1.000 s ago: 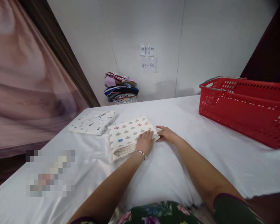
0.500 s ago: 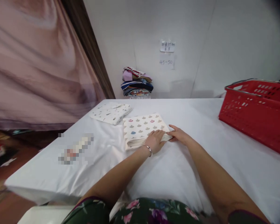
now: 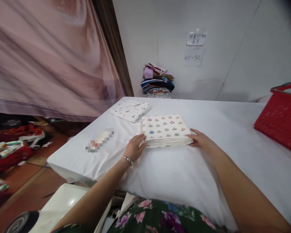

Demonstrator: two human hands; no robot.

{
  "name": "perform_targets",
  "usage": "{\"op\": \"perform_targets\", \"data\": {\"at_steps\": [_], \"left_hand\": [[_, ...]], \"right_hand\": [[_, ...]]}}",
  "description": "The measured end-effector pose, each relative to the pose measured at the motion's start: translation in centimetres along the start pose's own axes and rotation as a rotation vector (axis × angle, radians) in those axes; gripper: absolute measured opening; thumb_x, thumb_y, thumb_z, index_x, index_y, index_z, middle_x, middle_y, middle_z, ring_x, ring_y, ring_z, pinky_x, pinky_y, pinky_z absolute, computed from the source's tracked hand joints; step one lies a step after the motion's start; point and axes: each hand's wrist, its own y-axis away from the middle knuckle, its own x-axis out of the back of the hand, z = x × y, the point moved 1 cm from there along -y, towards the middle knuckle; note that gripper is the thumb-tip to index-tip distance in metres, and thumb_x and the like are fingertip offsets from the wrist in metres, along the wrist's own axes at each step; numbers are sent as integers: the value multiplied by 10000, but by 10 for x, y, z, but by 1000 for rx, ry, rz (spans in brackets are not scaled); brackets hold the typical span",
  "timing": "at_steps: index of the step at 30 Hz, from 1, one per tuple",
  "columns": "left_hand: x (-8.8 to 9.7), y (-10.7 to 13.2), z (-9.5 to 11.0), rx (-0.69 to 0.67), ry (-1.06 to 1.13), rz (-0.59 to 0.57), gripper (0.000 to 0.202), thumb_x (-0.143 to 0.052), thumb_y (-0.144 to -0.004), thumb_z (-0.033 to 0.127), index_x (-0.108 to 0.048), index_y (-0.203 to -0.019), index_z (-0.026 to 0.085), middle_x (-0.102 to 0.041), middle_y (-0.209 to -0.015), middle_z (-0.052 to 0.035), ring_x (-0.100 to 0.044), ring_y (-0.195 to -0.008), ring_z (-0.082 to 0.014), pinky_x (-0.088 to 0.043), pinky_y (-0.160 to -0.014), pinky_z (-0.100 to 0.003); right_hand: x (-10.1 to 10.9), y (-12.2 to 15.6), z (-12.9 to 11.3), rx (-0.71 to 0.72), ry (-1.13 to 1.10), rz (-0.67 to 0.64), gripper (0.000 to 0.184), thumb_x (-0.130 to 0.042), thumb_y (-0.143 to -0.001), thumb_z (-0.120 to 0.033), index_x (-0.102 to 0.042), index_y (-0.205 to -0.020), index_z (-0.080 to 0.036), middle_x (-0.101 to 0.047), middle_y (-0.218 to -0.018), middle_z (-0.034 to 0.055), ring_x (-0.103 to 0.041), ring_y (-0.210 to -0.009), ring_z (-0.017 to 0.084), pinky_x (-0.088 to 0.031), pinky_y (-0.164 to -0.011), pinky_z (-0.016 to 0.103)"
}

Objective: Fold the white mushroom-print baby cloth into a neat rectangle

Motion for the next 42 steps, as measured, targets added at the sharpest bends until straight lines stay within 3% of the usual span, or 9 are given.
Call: {"op": "perform_targets", "data": {"at_steps": [6, 15, 23, 26, 30, 36, 42], "left_hand": [[-15, 0, 5, 219, 56, 17, 376, -552, -781, 339, -512, -1143, 245, -557, -1095, -40, -579, -888, -158, -487, -761, -290], [-19, -10, 25, 431, 113, 3, 263, -513, -721, 187, -521, -980, 230, -499, -1042, -30, -569, -792, -140, -471, -646, -270], [-19, -18, 34, 486, 138, 41, 122, -521, -732, 259, -488, -843, 219, -480, -972, -20, -538, -740, -139, -443, -614, -280], [-16, -19, 36, 505, 157, 41, 106, -512, -699, 174, -478, -792, 210, -476, -924, -20, -521, -723, -135, -446, -628, -277], [-15, -15, 36, 417, 164, 115, 206, -466, -665, 74, -468, -820, 209, -474, -944, -30, -524, -765, -140, -455, -658, -275], [-21, -8, 32, 461, 93, -10, 174, -475, -694, 117, -471, -835, 219, -493, -1000, -35, -552, -785, -163, -454, -631, -296], [-16, -6, 33, 440, 26, -20, 148, -476, -722, 143, -494, -847, 221, -509, -975, -30, -555, -760, -156, -446, -619, -287]], "right_hand": [[-6, 8, -4, 17, 58, 69, 765, -696, -691, -371, -357, -1355, -199, -644, -892, 77, -604, -658, 147, -565, -596, 286], [-9, 9, -2, 49, 124, 116, 752, -684, -688, -393, -379, -1346, -194, -618, -997, 104, -606, -651, 146, -560, -582, 282], [-16, 13, -7, 70, 226, 179, 740, -641, -696, -500, -405, -1331, -201, -602, -1061, 119, -600, -628, 145, -537, -532, 269], [-17, 12, -7, 75, 271, 192, 740, -644, -697, -464, -394, -1340, -198, -604, -1067, 118, -586, -573, 127, -515, -506, 250], [-16, 10, -6, 89, 283, 186, 758, -648, -696, -409, -359, -1361, -188, -614, -1042, 118, -581, -540, 122, -491, -479, 235], [-20, 17, -12, 76, 305, 193, 755, -630, -705, -373, -339, -1374, -182, -611, -1022, 114, -579, -547, 123, -487, -494, 239], [-24, 25, -15, 93, 384, 207, 725, -594, -723, -405, -346, -1369, -189, -615, -999, 98, -580, -590, 143, -473, -528, 257]]}}
